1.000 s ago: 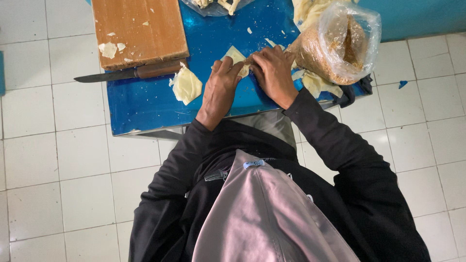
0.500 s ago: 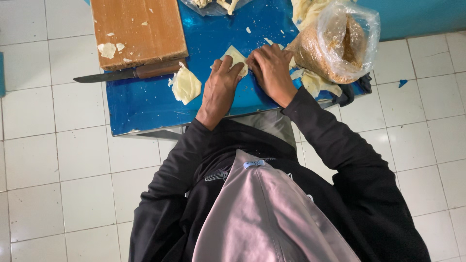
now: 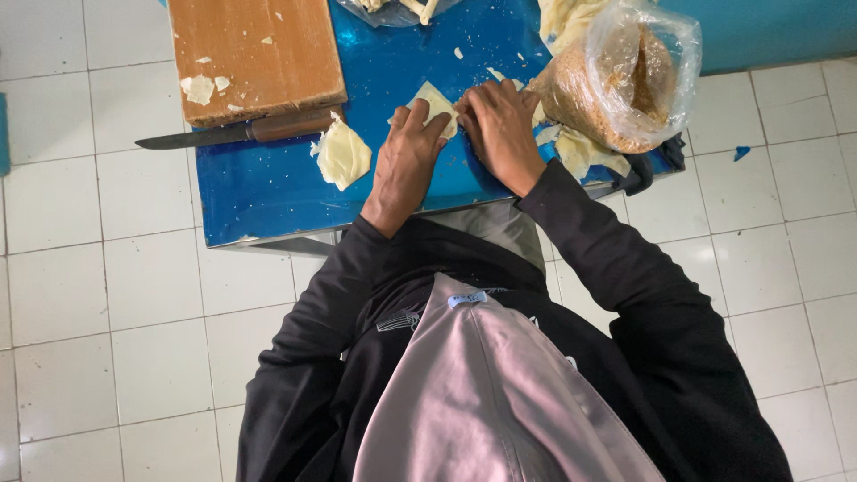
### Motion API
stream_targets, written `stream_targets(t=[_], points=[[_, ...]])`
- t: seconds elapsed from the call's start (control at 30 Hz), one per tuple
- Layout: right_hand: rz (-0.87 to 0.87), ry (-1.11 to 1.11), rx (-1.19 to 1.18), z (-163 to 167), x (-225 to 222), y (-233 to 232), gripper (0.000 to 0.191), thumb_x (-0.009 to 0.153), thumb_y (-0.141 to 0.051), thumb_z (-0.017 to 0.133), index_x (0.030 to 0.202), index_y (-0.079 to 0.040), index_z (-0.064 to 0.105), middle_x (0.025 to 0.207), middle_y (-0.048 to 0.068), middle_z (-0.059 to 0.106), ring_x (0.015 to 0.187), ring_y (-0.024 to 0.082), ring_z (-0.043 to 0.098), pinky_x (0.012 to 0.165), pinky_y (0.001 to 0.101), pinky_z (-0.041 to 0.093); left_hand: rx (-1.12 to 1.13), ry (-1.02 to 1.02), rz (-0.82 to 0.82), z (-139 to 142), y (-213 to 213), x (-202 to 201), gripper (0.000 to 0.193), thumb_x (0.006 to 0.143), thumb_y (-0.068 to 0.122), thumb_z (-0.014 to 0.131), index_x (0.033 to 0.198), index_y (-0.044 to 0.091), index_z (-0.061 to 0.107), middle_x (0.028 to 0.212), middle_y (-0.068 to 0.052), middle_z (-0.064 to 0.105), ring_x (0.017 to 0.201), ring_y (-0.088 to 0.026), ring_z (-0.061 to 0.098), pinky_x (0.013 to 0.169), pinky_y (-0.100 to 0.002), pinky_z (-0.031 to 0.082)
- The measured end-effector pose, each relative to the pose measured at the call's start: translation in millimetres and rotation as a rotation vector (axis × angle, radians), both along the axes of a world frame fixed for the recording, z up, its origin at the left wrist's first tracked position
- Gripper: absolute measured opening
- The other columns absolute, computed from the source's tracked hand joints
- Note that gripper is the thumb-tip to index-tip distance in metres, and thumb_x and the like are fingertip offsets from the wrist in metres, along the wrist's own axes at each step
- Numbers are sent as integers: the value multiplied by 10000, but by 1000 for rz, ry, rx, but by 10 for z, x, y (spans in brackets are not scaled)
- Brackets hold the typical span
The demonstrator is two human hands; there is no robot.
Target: The person takes thin pale dough sheets from a blue work table, places a portion of brown filling taken from a large open plastic bag onto a sheet, and folds the sheet over the filling by hand, setting the finished wrap aside and repeating with more sheets.
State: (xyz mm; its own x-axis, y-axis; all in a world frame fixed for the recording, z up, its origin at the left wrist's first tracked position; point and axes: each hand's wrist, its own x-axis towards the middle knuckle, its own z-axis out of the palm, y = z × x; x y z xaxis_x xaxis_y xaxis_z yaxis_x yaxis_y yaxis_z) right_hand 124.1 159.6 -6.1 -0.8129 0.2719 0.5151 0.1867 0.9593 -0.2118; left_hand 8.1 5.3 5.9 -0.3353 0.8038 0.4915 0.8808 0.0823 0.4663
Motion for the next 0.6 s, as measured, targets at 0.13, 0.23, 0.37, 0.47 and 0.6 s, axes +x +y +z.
stream_targets(t=[0.13,0.23,0.37,0.47,0.6], points=[[26,47,-86,42,-20,-22,97,1037,-164,699,1087,-105,640,1031,57,625,999,291,535,858,464,333,-1,8,2,14,1,-3,388,866,58,760,1243,73,669,1131,-121,544,1069,-343,562,846,-426,536],[55,57,-224,79,-26,-51,67,1011,-146,696,1032,-108,645,1002,30,664,1012,274,583,842,458,337,-12,-25,1,20,-1,-5,418,857,58,766,1260,89,660,1126,-124,549,1064,-349,561,852,-428,525],[84,66,-302,99,-6,-67,63,1042,-105,660,1088,-125,698,1043,4,707,1012,239,615,849,448,336,67,-146,-42,12,-15,-35,467,834,27,775,1274,23,620,1119,-148,552,1053,-377,559,884,-456,487],[136,55,-212,82,19,-43,121,1033,-98,677,1131,-140,733,1069,10,692,1041,242,593,867,437,333,104,-168,-66,-4,-19,-72,444,819,6,786,1215,-28,590,1141,-169,550,1070,-403,555,891,-468,470],[182,1,-120,42,42,22,175,989,-117,700,1158,-113,742,1098,30,657,1074,249,573,891,444,327,107,-184,-95,-14,-17,-117,420,794,-13,799,1167,-27,607,1127,-167,550,1061,-396,562,883,-458,478]])
